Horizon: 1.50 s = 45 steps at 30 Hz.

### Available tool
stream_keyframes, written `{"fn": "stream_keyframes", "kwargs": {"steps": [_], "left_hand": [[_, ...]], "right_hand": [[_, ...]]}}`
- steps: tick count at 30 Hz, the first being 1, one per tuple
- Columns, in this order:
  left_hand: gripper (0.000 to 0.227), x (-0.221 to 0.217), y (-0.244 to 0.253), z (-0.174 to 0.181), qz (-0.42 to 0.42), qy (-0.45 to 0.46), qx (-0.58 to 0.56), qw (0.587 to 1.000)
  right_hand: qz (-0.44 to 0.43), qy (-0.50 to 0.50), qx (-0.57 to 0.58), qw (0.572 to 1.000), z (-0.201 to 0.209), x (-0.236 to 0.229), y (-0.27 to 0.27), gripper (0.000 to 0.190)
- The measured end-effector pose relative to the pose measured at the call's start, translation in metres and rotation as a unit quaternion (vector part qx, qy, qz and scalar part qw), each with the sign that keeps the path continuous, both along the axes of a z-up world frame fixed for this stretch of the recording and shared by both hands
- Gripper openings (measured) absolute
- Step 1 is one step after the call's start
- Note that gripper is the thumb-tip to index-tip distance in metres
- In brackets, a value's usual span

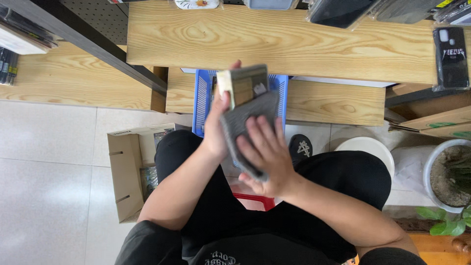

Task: The person organizes screen protectors by inserting them into sleeves, counts the sleeved protectors, and wipes boxes with a cloth before placing them in a larger box.

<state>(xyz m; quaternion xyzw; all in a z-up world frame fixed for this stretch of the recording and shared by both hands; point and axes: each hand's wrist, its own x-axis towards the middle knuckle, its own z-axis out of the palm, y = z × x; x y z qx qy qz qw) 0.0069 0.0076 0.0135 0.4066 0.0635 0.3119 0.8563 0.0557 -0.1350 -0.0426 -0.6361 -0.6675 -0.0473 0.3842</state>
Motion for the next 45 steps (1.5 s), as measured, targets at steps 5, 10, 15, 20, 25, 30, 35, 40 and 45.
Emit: {"fn": "stream_keyframes", "kwargs": {"steps": [5, 10, 15, 20, 25, 30, 35, 40, 45], "left_hand": [[0.074, -0.01, 0.02, 0.0, -0.005, -0.037, -0.181, 0.983], [0.057, -0.004, -0.015, -0.029, 0.01, 0.004, 0.028, 1.0], [0.064, -0.007, -0.029, -0.069, -0.077, 0.049, 0.138, 0.986], [0.069, -0.006, -0.015, -0.018, -0.047, 0.022, 0.298, 0.953], [0.072, -0.003, -0.013, -0.001, 0.006, 0.017, 0.363, 0.932], [0.067, -0.007, -0.017, -0.007, -0.016, -0.033, 0.347, 0.937], [0.066, -0.003, -0.015, -0.001, -0.014, -0.03, 0.343, 0.939], [0.067, -0.009, -0.02, -0.008, -0.024, -0.032, 0.354, 0.934], [0.075, -0.007, -0.027, -0.009, -0.045, -0.065, 0.302, 0.95]], "right_hand": [[0.07, -0.014, -0.063, 0.995, 0.005, -0.012, -0.008, 0.066], [0.005, 0.035, 0.021, 0.999, -0.003, 0.016, 0.012, 0.064], [-0.044, 0.095, 0.119, 0.987, 0.04, 0.051, 0.015, 0.062], [-0.038, 0.116, 0.187, 0.975, 0.044, 0.072, 0.008, 0.072], [-0.003, 0.093, 0.264, 0.96, 0.04, 0.053, -0.004, 0.075], [-0.008, 0.134, 0.26, 0.956, 0.046, 0.077, 0.006, 0.071], [-0.005, 0.116, 0.261, 0.958, 0.053, 0.053, -0.005, 0.069], [0.033, 0.125, 0.277, 0.952, 0.048, 0.062, -0.003, 0.07], [-0.054, 0.434, 0.209, 0.875, 0.046, 0.067, 0.016, 0.068]]}}
